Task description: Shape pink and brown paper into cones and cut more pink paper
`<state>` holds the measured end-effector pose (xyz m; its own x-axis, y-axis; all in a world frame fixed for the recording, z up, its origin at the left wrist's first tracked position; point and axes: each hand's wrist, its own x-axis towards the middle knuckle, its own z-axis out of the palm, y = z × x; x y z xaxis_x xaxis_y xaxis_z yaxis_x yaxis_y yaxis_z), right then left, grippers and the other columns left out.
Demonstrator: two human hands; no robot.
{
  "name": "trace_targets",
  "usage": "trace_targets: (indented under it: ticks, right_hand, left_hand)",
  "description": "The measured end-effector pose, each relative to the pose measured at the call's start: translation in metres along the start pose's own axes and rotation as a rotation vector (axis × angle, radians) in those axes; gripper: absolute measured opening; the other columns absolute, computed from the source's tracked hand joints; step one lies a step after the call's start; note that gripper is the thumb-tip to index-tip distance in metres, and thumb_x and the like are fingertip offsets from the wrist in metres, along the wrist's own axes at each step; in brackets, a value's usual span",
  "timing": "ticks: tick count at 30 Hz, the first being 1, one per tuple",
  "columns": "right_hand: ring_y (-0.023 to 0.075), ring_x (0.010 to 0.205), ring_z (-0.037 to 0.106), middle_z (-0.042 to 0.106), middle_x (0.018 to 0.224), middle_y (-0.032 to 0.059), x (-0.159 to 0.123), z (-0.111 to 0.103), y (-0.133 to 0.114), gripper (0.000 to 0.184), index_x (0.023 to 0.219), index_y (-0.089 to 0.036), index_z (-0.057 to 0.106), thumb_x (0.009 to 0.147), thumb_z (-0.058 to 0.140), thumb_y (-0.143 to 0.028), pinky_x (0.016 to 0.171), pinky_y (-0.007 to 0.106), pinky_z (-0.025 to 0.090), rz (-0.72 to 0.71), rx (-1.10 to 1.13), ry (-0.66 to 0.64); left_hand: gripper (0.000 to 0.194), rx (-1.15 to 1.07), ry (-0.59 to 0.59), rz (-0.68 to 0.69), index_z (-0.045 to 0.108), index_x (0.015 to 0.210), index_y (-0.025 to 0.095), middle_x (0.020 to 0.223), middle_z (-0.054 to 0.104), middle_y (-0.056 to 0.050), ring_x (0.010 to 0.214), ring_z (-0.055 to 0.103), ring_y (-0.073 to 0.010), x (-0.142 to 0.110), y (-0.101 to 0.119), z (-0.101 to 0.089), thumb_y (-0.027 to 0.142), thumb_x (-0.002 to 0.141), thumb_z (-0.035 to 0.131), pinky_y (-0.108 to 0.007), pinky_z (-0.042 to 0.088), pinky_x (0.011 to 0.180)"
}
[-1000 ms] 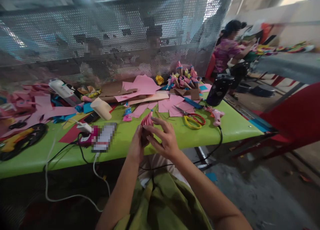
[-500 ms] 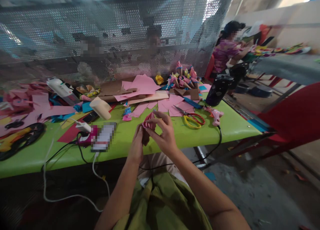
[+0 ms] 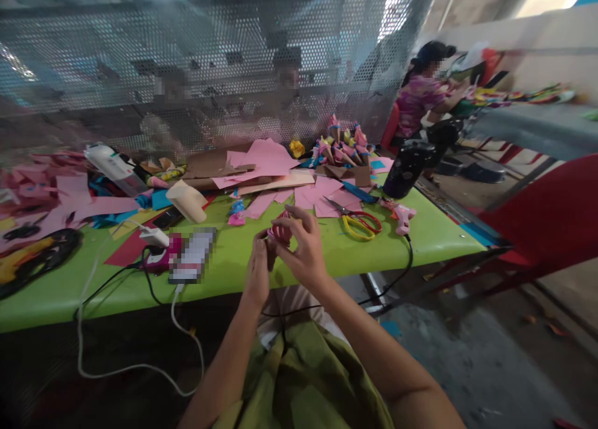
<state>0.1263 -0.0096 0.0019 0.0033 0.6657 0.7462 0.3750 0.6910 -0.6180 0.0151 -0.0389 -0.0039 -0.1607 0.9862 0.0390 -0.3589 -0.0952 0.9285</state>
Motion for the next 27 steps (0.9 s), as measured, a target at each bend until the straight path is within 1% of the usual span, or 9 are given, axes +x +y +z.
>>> trace_targets:
  ticks: [5,9,11,13,15,18,20,24,27]
  right_hand:
    - [0.0289,0.126,0.054,0.058,0.127,0.0107,0.000,0.000,-0.004,0.019,0.109,-0.027,0.068,0.090,0.064,-0.026,0.107,0.049,0.045,0.047,-0.005,0.011]
    - [0.0298,0.129,0.053,0.057,0.128,0.0107,-0.002,-0.008,-0.001,0.024,0.115,-0.028,0.067,0.093,0.063,-0.036,0.109,0.049,0.045,0.054,0.021,0.005]
    - [0.0297,0.129,0.052,0.058,0.128,0.0107,-0.003,-0.011,0.002,0.025,0.116,-0.028,0.066,0.093,0.062,-0.038,0.109,0.049,0.045,0.060,0.012,0.012]
    - [0.0297,0.129,0.053,0.058,0.129,0.0107,-0.005,-0.011,0.005,0.027,0.116,-0.028,0.066,0.092,0.064,-0.040,0.109,0.049,0.046,0.059,0.004,0.001]
    - [0.0300,0.128,0.053,0.058,0.130,0.0110,-0.006,-0.010,0.008,0.029,0.116,-0.028,0.065,0.091,0.066,-0.041,0.108,0.050,0.046,0.048,0.003,-0.016]
    - [0.0300,0.128,0.054,0.058,0.129,0.0111,-0.006,-0.007,0.010,0.027,0.116,-0.029,0.065,0.090,0.066,-0.038,0.108,0.050,0.046,0.047,-0.001,-0.019]
    - [0.0296,0.129,0.053,0.058,0.129,0.0108,-0.005,-0.005,0.010,0.025,0.115,-0.028,0.066,0.091,0.065,-0.036,0.109,0.050,0.045,0.056,0.004,-0.020]
    - [0.0300,0.130,0.052,0.058,0.131,0.0109,-0.005,-0.003,0.010,0.026,0.115,-0.028,0.067,0.091,0.065,-0.037,0.110,0.051,0.044,0.070,0.055,-0.027]
    - [0.0305,0.130,0.052,0.058,0.130,0.0113,-0.004,-0.002,0.009,0.027,0.115,-0.028,0.067,0.090,0.067,-0.038,0.110,0.051,0.043,0.080,0.060,-0.014]
  left_hand:
    - [0.044,-0.009,0.001,-0.053,0.063,0.113,0.025,0.108,0.073,-0.005,0.102,0.068,-0.0203,0.001,-0.003,0.001,0.056,0.082,0.072,-0.028,0.052,0.084]
    - [0.045,-0.011,0.042,-0.037,0.065,0.105,0.024,0.089,0.072,-0.002,0.079,0.066,-0.0153,0.004,-0.001,0.000,0.062,0.081,0.070,-0.023,0.048,0.067]
    - [0.047,0.012,0.047,-0.048,0.065,0.103,0.024,0.076,0.068,0.000,0.066,0.059,-0.0129,0.004,0.001,-0.001,0.066,0.081,0.067,-0.022,0.042,0.056]
    - [0.048,0.026,0.062,-0.068,0.066,0.101,0.024,0.069,0.064,0.001,0.058,0.053,-0.0116,0.003,0.002,-0.002,0.068,0.081,0.066,-0.022,0.035,0.051]
    - [0.047,0.015,0.078,-0.081,0.067,0.098,0.024,0.073,0.064,0.002,0.060,0.052,-0.0111,0.002,0.002,-0.002,0.067,0.080,0.068,-0.022,0.035,0.052]
    - [0.048,-0.009,0.071,-0.094,0.068,0.098,0.025,0.081,0.066,0.001,0.069,0.056,-0.0120,0.001,-0.001,-0.003,0.068,0.076,0.071,-0.022,0.040,0.059]
    - [0.049,-0.010,0.062,-0.099,0.068,0.098,0.026,0.081,0.066,0.001,0.071,0.057,-0.0128,0.002,-0.003,-0.003,0.069,0.076,0.071,-0.022,0.041,0.061]
    - [0.050,0.004,0.069,-0.102,0.067,0.097,0.025,0.079,0.066,0.001,0.069,0.056,-0.0126,0.002,-0.003,-0.004,0.071,0.076,0.069,-0.022,0.038,0.058]
    - [0.049,0.001,0.082,-0.098,0.067,0.098,0.025,0.081,0.066,0.002,0.069,0.056,-0.0126,0.001,0.000,-0.002,0.067,0.073,0.075,-0.022,0.038,0.058]
